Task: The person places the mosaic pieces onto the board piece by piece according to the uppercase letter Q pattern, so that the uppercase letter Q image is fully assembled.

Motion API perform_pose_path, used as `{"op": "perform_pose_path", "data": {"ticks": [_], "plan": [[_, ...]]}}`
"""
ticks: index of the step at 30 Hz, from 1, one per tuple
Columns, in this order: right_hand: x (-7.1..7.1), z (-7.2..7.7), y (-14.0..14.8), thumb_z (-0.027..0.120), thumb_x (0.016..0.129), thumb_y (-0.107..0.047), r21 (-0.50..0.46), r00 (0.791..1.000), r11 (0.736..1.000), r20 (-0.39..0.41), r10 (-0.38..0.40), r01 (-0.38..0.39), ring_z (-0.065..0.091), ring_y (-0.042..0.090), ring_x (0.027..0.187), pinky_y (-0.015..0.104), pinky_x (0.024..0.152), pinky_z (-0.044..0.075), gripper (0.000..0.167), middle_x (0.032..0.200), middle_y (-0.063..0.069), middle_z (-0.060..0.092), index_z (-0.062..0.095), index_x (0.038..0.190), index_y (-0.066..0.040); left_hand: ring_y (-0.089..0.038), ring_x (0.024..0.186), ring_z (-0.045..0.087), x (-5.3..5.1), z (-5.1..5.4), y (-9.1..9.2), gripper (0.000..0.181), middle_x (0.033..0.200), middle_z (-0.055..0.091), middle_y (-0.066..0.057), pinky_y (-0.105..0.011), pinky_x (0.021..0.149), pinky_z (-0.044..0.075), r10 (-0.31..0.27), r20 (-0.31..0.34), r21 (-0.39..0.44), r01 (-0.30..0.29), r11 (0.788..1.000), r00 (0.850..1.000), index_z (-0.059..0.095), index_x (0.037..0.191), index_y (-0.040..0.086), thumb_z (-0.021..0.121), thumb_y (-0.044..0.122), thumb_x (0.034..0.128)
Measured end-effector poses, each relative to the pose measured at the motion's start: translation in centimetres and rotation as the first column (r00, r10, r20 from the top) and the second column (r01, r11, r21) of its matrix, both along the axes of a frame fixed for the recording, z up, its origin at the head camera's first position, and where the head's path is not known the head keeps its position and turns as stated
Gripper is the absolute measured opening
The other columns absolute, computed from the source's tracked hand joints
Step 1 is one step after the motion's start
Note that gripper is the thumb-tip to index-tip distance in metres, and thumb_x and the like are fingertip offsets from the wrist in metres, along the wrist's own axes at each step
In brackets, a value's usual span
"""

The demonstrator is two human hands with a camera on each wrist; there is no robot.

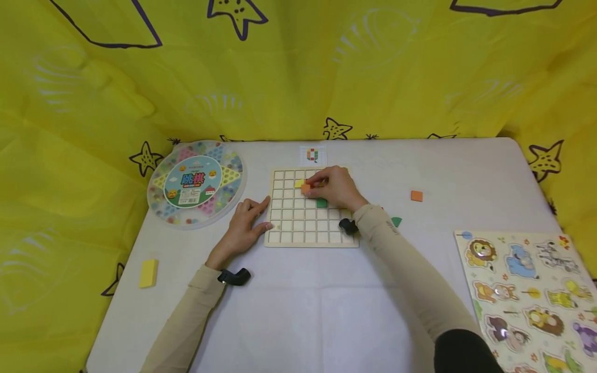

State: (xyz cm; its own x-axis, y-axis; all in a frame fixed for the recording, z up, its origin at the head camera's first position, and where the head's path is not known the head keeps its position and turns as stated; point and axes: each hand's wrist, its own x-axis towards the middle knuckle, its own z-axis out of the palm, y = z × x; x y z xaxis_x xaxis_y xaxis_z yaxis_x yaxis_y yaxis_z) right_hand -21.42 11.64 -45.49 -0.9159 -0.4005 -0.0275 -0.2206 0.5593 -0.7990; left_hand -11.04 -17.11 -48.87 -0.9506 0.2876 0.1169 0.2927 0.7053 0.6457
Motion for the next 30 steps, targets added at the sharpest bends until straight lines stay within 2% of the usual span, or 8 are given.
{"op": "perform_pose_path", "data": {"ticks": [6, 11, 20, 30], "plan": [[0.0, -0.2, -0.6, 0.094, 0.082, -0.022, 0.028, 0.999, 0.999, -0.032, 0.015, -0.014, 0.059, 0.021, 0.086, 0.031, 0.074, 0.044, 0.032, 0.115, 0.013, 0.079, 0.085, 0.11, -0.009, -0.028, 0.098, 0.042, 0.1, 0.0, 0.0, 0.072, 0.116, 0.054, -0.018, -0.038, 0.084, 0.034, -0.006, -0.015, -0.002, 0.006, 1.0, 1.0, 0.049, 0.156, 0.0, 0.08, 0.02, 0.0939], [0.0, -0.3, -1.0, 0.094, 0.082, -0.02, 0.053, 1.0, 0.999, -0.007, 0.015, -0.015, 0.059, 0.022, 0.085, 0.033, 0.074, 0.044, 0.031, 0.117, 0.015, 0.078, 0.085, 0.109, -0.008, -0.029, 0.099, 0.043, 0.0, 0.0, 0.1, 0.073, 0.117, 0.054, -0.018, -0.038, 0.085, 0.034, -0.006, -0.007, -0.001, 0.006, 1.0, 1.0, 0.048, 0.157, 0.0, 0.08, 0.02, 0.0939], [0.0, -0.1, -1.6, 0.094, 0.082, -0.023, 0.108, 1.0, 0.994, -0.002, 0.018, -0.017, 0.062, 0.023, 0.089, 0.034, 0.078, 0.043, 0.032, 0.111, 0.012, 0.078, 0.085, 0.11, -0.009, -0.03, 0.099, 0.042, 0.0, 0.0, 0.0, 0.072, 0.116, 0.054, -0.018, -0.04, 0.084, 0.035, -0.007, -0.01, 0.0, 0.007, 1.0, 1.0, 0.049, 0.157, 0.0, 0.079, 0.019, 0.0941], [0.1, -0.2, -1.9, 0.094, 0.082, -0.023, 0.111, 0.999, 0.993, -0.024, 0.044, -0.041, 0.061, 0.023, 0.089, 0.034, 0.078, 0.045, 0.035, 0.112, 0.012, 0.079, 0.084, 0.113, -0.009, -0.029, 0.099, 0.042, 0.0, -0.2, -0.1, 0.072, 0.116, 0.054, -0.018, -0.039, 0.085, 0.035, -0.004, -0.009, -0.003, 0.004, 1.0, 1.0, 0.049, 0.157, 0.001, 0.079, 0.02, 0.0941]]}}
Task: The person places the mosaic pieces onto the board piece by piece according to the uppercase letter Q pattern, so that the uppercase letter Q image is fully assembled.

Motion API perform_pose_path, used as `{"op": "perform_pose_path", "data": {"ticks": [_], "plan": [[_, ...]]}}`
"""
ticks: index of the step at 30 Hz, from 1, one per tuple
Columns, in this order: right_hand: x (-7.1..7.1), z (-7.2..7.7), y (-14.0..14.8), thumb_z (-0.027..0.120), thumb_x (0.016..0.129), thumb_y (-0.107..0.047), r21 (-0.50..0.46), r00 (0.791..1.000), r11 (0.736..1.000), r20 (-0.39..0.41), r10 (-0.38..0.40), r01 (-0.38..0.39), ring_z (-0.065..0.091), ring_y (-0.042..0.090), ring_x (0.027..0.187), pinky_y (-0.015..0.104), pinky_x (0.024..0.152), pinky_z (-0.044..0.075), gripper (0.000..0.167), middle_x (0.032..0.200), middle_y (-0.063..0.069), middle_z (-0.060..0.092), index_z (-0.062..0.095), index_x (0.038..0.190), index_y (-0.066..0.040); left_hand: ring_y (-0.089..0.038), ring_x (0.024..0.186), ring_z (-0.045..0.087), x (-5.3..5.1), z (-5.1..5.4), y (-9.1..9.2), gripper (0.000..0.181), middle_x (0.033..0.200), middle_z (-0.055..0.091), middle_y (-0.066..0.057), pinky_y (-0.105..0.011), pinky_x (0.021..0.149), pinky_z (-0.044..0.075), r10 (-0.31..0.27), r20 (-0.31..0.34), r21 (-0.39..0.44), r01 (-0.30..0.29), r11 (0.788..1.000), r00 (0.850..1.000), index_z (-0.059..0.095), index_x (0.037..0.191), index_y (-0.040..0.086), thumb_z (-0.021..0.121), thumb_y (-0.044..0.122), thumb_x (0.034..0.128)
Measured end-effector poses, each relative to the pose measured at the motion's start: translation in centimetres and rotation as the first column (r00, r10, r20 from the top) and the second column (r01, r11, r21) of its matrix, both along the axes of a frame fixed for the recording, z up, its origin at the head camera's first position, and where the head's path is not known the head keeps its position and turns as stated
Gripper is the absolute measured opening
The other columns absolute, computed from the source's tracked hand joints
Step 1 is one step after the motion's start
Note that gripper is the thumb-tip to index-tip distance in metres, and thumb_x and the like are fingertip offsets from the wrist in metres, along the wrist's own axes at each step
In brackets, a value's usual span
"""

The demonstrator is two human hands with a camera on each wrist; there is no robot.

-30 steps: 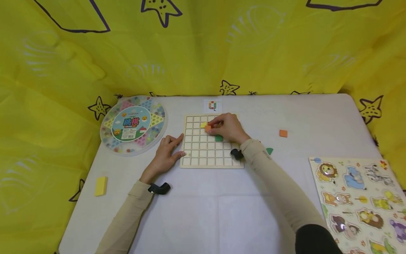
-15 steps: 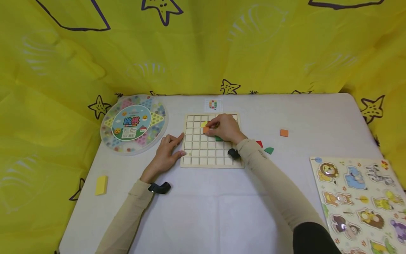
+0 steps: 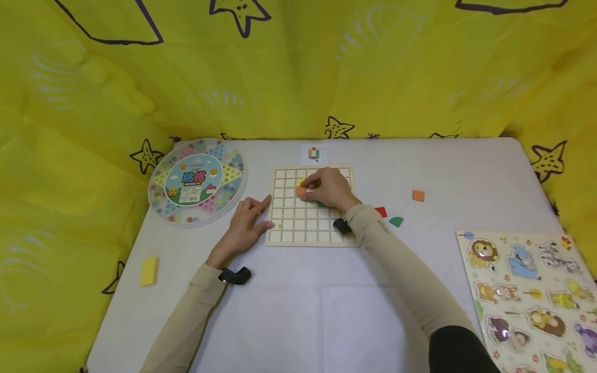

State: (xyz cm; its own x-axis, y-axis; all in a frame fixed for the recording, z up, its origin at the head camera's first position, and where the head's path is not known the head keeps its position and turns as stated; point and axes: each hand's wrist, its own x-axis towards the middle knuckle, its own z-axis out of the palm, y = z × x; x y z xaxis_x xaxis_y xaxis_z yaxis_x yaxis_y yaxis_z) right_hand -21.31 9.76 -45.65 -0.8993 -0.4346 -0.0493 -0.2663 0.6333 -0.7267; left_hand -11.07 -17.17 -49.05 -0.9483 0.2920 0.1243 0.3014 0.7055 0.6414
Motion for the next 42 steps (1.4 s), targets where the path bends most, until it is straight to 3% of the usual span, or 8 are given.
{"op": "perform_pose_path", "data": {"ticks": [20, 27, 33, 42], "plan": [[-0.1, -0.2, -0.1, 0.091, 0.085, -0.021, -0.009, 1.0, 1.0, -0.016, -0.002, 0.002, 0.064, 0.023, 0.087, 0.034, 0.078, 0.045, 0.024, 0.103, 0.01, 0.08, 0.086, 0.106, -0.009, -0.028, 0.099, 0.042, 0.0, 0.1, 0.0, 0.073, 0.116, 0.054, -0.017, -0.038, 0.085, 0.034, 0.011, 0.013, 0.002, -0.011, 1.0, 1.0, 0.049, 0.157, 0.002, 0.08, 0.02, 0.094], [0.0, -0.1, 0.3, 0.091, 0.086, -0.022, -0.02, 1.0, 1.0, -0.003, -0.011, 0.011, 0.066, 0.024, 0.092, 0.035, 0.079, 0.046, 0.026, 0.11, 0.011, 0.08, 0.085, 0.108, -0.01, -0.029, 0.098, 0.042, 0.0, 0.0, 0.0, 0.073, 0.115, 0.053, -0.017, -0.039, 0.085, 0.035, 0.003, 0.007, 0.007, -0.004, 1.0, 1.0, 0.049, 0.157, 0.002, 0.08, 0.02, 0.0936], [0.0, 0.4, 2.2, 0.089, 0.088, -0.025, -0.035, 0.996, 0.997, 0.046, -0.073, 0.075, 0.062, 0.026, 0.103, 0.037, 0.085, 0.043, 0.025, 0.116, 0.011, 0.078, 0.085, 0.108, -0.012, -0.029, 0.098, 0.042, 0.0, -0.1, 0.2, 0.073, 0.115, 0.053, -0.018, -0.04, 0.086, 0.035, 0.003, 0.003, 0.0, -0.003, 1.0, 1.0, 0.048, 0.158, 0.002, 0.08, 0.019, 0.0936], [0.0, 1.5, 7.0, 0.082, 0.095, -0.026, 0.034, 0.976, 0.983, 0.119, -0.181, 0.178, 0.052, 0.03, 0.101, 0.039, 0.082, 0.039, 0.028, 0.117, 0.016, 0.073, 0.082, 0.117, -0.009, -0.029, 0.1, 0.042, 0.0, 0.0, 0.2, 0.073, 0.116, 0.053, -0.018, -0.04, 0.086, 0.035, 0.011, 0.006, -0.004, -0.011, 1.0, 1.0, 0.048, 0.158, 0.002, 0.079, 0.02, 0.0942]]}}
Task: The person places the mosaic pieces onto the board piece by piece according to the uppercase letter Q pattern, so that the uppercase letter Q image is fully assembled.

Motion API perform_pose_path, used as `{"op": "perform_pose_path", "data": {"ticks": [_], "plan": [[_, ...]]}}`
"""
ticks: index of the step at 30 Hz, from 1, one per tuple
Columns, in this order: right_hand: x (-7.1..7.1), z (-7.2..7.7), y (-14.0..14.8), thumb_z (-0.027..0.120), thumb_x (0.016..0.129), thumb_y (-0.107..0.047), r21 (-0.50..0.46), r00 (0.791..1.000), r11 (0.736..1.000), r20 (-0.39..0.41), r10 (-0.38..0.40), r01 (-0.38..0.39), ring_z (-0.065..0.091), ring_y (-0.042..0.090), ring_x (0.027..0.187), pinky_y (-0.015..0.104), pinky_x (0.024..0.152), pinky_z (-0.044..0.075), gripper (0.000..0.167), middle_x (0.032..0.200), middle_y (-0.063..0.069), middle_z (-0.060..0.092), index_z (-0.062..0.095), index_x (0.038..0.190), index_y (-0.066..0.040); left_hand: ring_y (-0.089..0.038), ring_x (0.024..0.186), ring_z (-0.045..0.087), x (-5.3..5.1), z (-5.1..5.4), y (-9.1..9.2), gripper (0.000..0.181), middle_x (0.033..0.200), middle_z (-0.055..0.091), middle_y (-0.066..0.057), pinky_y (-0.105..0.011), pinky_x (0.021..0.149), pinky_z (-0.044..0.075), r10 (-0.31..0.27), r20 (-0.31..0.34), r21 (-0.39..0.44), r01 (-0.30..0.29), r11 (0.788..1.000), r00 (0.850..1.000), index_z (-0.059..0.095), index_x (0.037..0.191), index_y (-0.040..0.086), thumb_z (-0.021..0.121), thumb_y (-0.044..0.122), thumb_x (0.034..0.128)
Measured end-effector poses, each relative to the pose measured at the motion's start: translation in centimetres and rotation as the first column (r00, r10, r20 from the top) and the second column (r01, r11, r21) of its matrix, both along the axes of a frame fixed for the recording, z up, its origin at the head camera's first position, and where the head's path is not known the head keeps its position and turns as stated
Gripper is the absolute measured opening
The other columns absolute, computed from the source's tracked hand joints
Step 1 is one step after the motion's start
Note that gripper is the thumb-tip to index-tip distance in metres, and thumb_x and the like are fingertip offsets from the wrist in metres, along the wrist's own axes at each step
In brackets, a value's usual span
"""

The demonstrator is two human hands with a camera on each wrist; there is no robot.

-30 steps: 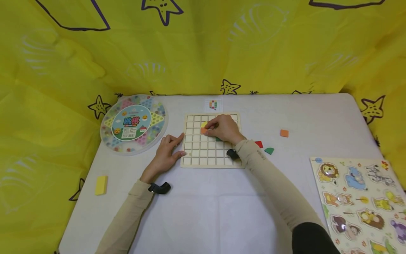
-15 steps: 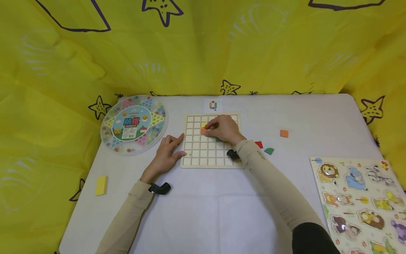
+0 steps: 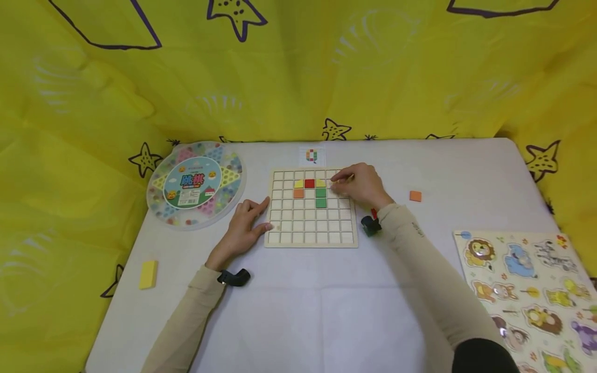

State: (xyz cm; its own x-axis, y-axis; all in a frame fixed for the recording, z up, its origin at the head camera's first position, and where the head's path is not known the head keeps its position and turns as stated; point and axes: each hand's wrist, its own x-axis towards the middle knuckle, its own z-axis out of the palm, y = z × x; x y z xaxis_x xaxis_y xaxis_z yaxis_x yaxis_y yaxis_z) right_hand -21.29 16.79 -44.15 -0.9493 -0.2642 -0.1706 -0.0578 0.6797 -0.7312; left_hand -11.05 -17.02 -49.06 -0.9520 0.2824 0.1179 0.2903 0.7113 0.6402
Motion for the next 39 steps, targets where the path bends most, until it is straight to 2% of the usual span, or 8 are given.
{"op": "perform_pose_path", "data": {"ticks": [8, 15, 21, 29, 34, 39], "plan": [[0.5, 0.5, 5.4, 0.08, 0.096, -0.028, 0.094, 0.999, 0.995, -0.008, -0.039, 0.04, 0.053, 0.03, 0.096, 0.039, 0.078, 0.043, 0.034, 0.112, 0.016, 0.072, 0.079, 0.124, -0.009, -0.03, 0.101, 0.043, 0.0, 0.1, 0.0, 0.073, 0.116, 0.054, -0.018, -0.04, 0.086, 0.035, -0.003, -0.001, 0.014, 0.003, 1.0, 1.0, 0.049, 0.157, 0.002, 0.08, 0.019, 0.0937], [1.3, 0.7, 9.4, 0.079, 0.096, -0.037, 0.17, 0.998, 0.984, 0.045, -0.053, 0.045, 0.052, 0.036, 0.106, 0.042, 0.082, 0.044, 0.052, 0.133, 0.024, 0.065, 0.07, 0.138, -0.007, -0.031, 0.1, 0.043, 0.1, -0.1, -0.2, 0.072, 0.116, 0.054, -0.019, -0.041, 0.086, 0.035, -0.006, -0.008, 0.017, 0.006, 1.0, 1.0, 0.049, 0.157, 0.0, 0.079, 0.018, 0.0938], [1.8, 1.1, 12.2, 0.08, 0.096, -0.034, 0.214, 0.997, 0.976, 0.051, -0.055, 0.043, 0.056, 0.039, 0.11, 0.041, 0.083, 0.045, 0.057, 0.141, 0.028, 0.061, 0.066, 0.141, -0.003, -0.031, 0.1, 0.043, 0.1, 0.0, -0.2, 0.071, 0.116, 0.054, -0.019, -0.041, 0.086, 0.035, -0.01, -0.009, 0.025, 0.011, 1.0, 1.0, 0.049, 0.156, 0.0, 0.079, 0.018, 0.0946], [2.5, 0.9, 14.6, 0.077, 0.098, -0.032, 0.243, 0.993, 0.969, 0.095, -0.071, 0.046, 0.055, 0.04, 0.109, 0.038, 0.08, 0.045, 0.053, 0.134, 0.029, 0.062, 0.065, 0.139, 0.0, -0.032, 0.101, 0.043, 0.1, 0.0, -0.2, 0.07, 0.115, 0.053, -0.019, -0.042, 0.086, 0.036, -0.011, -0.014, 0.015, 0.011, 1.0, 1.0, 0.05, 0.155, -0.001, 0.079, 0.018, 0.094], [2.7, 0.6, 15.0, 0.077, 0.099, -0.029, 0.247, 0.997, 0.967, 0.047, -0.067, 0.053, 0.06, 0.039, 0.104, 0.036, 0.078, 0.046, 0.046, 0.118, 0.026, 0.069, 0.068, 0.131, 0.002, -0.031, 0.1, 0.043, 0.1, -0.1, -0.1, 0.069, 0.114, 0.053, -0.018, -0.041, 0.085, 0.036, -0.003, -0.017, 0.006, 0.004, 1.0, 1.0, 0.051, 0.155, -0.001, 0.079, 0.018, 0.0943], [2.8, 0.5, 15.4, 0.079, 0.097, -0.037, 0.256, 0.997, 0.965, 0.029, -0.069, 0.059, 0.061, 0.036, 0.102, 0.037, 0.082, 0.045, 0.053, 0.115, 0.024, 0.072, 0.068, 0.13, 0.003, -0.031, 0.1, 0.043, 0.1, 0.1, -0.1, 0.071, 0.115, 0.053, -0.018, -0.04, 0.086, 0.034, -0.003, -0.004, 0.017, 0.003, 1.0, 1.0, 0.05, 0.156, 0.0, 0.079, 0.018, 0.0937]]}}
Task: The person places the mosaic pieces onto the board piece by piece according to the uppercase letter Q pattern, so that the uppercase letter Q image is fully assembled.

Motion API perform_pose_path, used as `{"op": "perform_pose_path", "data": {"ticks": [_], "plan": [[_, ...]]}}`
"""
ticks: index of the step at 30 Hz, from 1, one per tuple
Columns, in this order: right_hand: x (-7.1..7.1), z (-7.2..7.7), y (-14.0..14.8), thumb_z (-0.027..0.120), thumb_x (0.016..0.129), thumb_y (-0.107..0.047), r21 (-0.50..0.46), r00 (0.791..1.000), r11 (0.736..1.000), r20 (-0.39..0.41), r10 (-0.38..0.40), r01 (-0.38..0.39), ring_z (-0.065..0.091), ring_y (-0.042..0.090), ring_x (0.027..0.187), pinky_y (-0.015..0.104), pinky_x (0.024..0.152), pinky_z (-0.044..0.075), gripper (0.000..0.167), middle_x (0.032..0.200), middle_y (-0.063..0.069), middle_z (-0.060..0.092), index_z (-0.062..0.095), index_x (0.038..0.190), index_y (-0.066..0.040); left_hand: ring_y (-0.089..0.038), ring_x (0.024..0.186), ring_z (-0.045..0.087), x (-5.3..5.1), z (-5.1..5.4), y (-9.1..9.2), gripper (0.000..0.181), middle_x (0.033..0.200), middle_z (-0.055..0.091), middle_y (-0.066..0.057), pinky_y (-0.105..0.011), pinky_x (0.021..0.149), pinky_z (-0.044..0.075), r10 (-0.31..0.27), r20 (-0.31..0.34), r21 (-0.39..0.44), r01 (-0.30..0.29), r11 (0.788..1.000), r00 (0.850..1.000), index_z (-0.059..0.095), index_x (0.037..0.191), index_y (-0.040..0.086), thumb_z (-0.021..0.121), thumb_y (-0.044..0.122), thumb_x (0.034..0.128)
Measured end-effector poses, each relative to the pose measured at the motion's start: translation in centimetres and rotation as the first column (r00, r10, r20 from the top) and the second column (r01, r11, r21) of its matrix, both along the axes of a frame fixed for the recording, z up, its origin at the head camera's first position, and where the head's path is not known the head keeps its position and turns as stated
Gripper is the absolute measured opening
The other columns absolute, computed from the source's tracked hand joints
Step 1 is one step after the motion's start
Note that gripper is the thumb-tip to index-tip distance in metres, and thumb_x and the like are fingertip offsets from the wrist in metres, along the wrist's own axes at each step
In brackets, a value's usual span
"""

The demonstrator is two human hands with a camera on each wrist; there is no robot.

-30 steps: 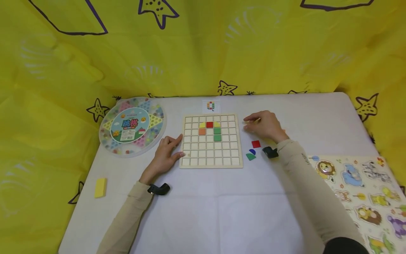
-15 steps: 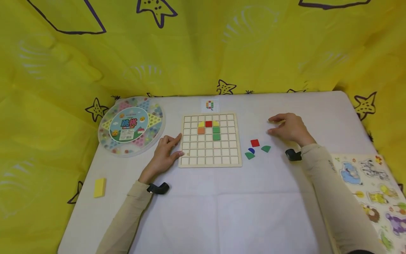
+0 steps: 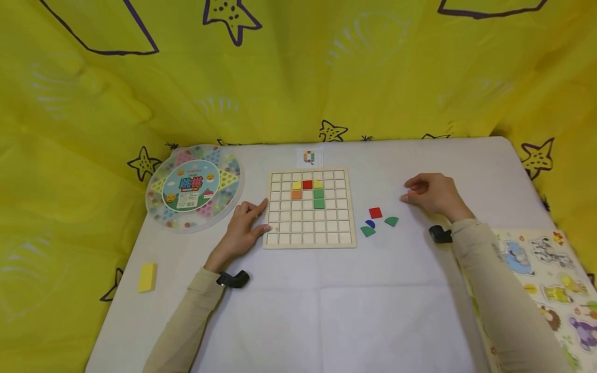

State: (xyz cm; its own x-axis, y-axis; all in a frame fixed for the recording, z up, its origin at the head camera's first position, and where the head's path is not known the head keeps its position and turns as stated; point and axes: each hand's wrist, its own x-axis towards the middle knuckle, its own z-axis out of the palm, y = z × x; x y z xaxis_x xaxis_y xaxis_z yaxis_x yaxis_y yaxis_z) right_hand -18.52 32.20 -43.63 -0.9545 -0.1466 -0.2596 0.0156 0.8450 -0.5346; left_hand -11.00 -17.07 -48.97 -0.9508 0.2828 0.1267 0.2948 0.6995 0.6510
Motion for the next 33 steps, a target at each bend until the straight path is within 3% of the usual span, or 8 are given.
{"op": "perform_pose_path", "data": {"ticks": [9, 18, 22, 29, 33], "plan": [[0.3, 0.0, 1.0, 0.076, 0.099, -0.036, 0.018, 1.0, 1.0, 0.011, 0.015, -0.015, 0.06, 0.034, 0.098, 0.035, 0.079, 0.045, 0.051, 0.112, 0.024, 0.072, 0.068, 0.13, 0.003, -0.03, 0.099, 0.043, 0.3, 0.1, 0.0, 0.07, 0.115, 0.053, -0.018, -0.04, 0.085, 0.035, -0.005, -0.009, 0.004, 0.005, 1.0, 1.0, 0.05, 0.155, -0.002, 0.079, 0.018, 0.0944], [0.2, -0.4, 0.9, 0.077, 0.099, -0.027, 0.012, 0.999, 0.999, -0.022, 0.031, -0.031, 0.059, 0.031, 0.093, 0.032, 0.076, 0.045, 0.035, 0.099, 0.015, 0.07, 0.07, 0.116, 0.003, -0.03, 0.1, 0.043, 0.3, 0.0, 0.0, 0.069, 0.114, 0.053, -0.017, -0.04, 0.085, 0.036, -0.004, -0.018, 0.001, 0.004, 1.0, 1.0, 0.051, 0.154, -0.002, 0.079, 0.019, 0.0942], [0.1, -0.5, 0.5, 0.074, 0.102, -0.027, -0.005, 0.998, 1.0, -0.051, 0.027, -0.028, 0.059, 0.033, 0.096, 0.031, 0.077, 0.045, 0.033, 0.103, 0.018, 0.07, 0.068, 0.116, 0.002, -0.03, 0.1, 0.043, 0.3, 0.1, 0.1, 0.07, 0.114, 0.053, -0.018, -0.039, 0.085, 0.035, 0.0, -0.019, 0.0, 0.0, 1.0, 1.0, 0.051, 0.154, -0.001, 0.079, 0.019, 0.0937], [0.0, -0.7, -0.4, 0.065, 0.107, -0.03, -0.074, 0.999, 0.997, -0.033, 0.019, -0.021, 0.056, 0.038, 0.106, 0.038, 0.082, 0.044, 0.036, 0.119, 0.027, 0.065, 0.063, 0.129, -0.002, -0.029, 0.099, 0.043, 0.2, 0.3, 0.1, 0.07, 0.114, 0.053, -0.018, -0.039, 0.085, 0.035, 0.0, -0.012, 0.0, 0.0, 1.0, 1.0, 0.051, 0.155, -0.001, 0.079, 0.019, 0.094], [0.0, -0.6, -1.0, 0.071, 0.104, -0.032, -0.103, 0.997, 0.995, -0.073, -0.004, -0.004, 0.061, 0.037, 0.105, 0.024, 0.079, 0.046, 0.037, 0.115, 0.024, 0.069, 0.069, 0.125, -0.001, -0.03, 0.099, 0.042, 0.2, 0.2, 0.0, 0.069, 0.113, 0.053, -0.017, -0.04, 0.084, 0.035, -0.008, -0.017, -0.002, 0.008, 1.0, 1.0, 0.051, 0.155, -0.001, 0.079, 0.019, 0.0945]]}}
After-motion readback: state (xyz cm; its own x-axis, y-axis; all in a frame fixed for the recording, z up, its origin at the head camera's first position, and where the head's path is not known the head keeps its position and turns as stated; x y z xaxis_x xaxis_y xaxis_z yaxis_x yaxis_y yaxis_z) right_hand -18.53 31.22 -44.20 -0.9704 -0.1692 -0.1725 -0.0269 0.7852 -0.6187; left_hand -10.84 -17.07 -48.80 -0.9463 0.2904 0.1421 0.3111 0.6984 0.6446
